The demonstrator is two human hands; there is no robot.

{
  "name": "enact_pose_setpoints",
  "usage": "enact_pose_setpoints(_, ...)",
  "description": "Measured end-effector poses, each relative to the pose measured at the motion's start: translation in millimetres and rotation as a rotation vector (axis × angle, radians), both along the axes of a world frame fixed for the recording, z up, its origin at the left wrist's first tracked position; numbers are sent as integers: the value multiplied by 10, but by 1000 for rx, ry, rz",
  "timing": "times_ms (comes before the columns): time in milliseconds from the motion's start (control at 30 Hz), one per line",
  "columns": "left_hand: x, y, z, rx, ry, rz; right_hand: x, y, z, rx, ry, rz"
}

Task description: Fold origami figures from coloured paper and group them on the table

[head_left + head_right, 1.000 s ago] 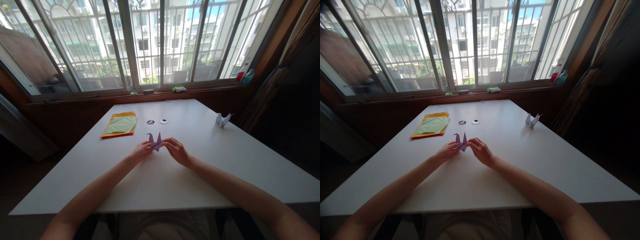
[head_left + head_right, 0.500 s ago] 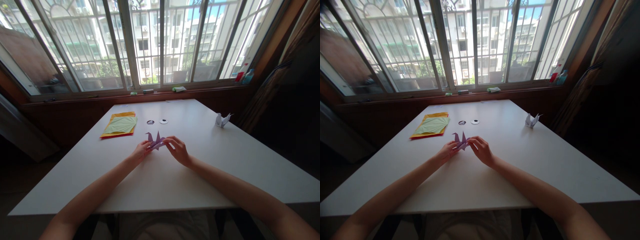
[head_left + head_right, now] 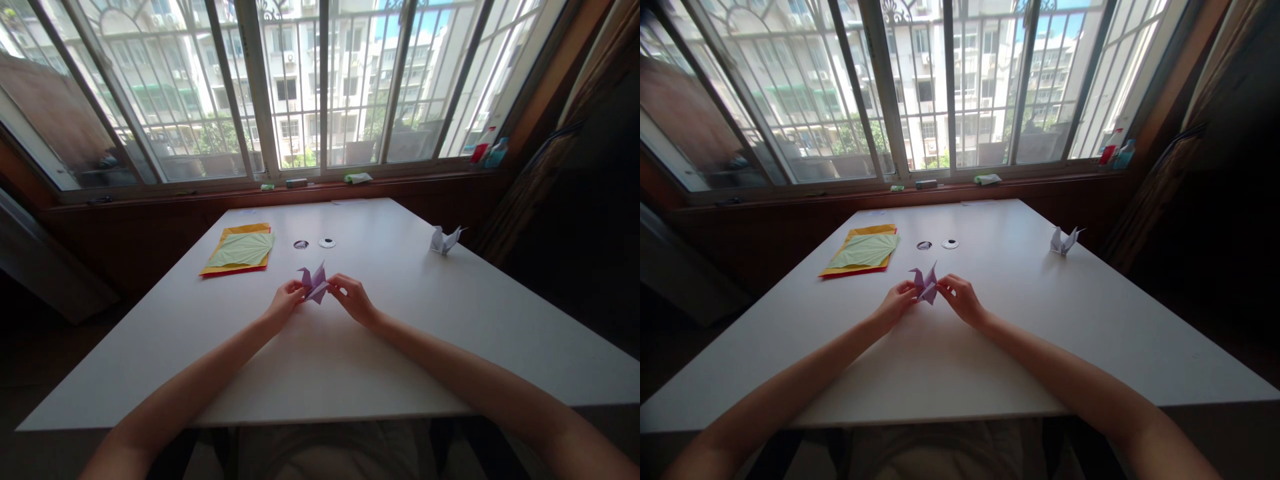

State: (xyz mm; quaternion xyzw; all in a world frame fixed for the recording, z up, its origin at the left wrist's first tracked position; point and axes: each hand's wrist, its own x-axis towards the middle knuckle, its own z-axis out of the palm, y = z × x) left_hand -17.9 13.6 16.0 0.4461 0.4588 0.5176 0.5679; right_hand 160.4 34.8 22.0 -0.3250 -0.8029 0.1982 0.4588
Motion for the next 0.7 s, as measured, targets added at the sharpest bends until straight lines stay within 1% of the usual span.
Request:
enact_pose_setpoints(133, -4, 6, -8, 13, 39, -6, 11, 34, 3, -20, 34, 10)
enact_pose_setpoints(300, -8, -2, -3, 57, 94, -34, 8, 58, -12, 5, -7, 6)
enact_pose_setpoints(400, -24, 11, 24, 101, 218, -36, 9, 73, -34, 10, -29, -33)
enact_pose_setpoints(500, -55, 49, 36, 185, 370, 7, 12, 91, -58, 3, -54, -74)
enact_pose_setpoints(600, -98, 101, 11, 232, 496, 34, 16, 115, -86, -1, -103, -96)
enact_pose_setpoints(700, -144, 144, -30, 249, 575, 56, 24, 148, -121, -17, -129, -116)
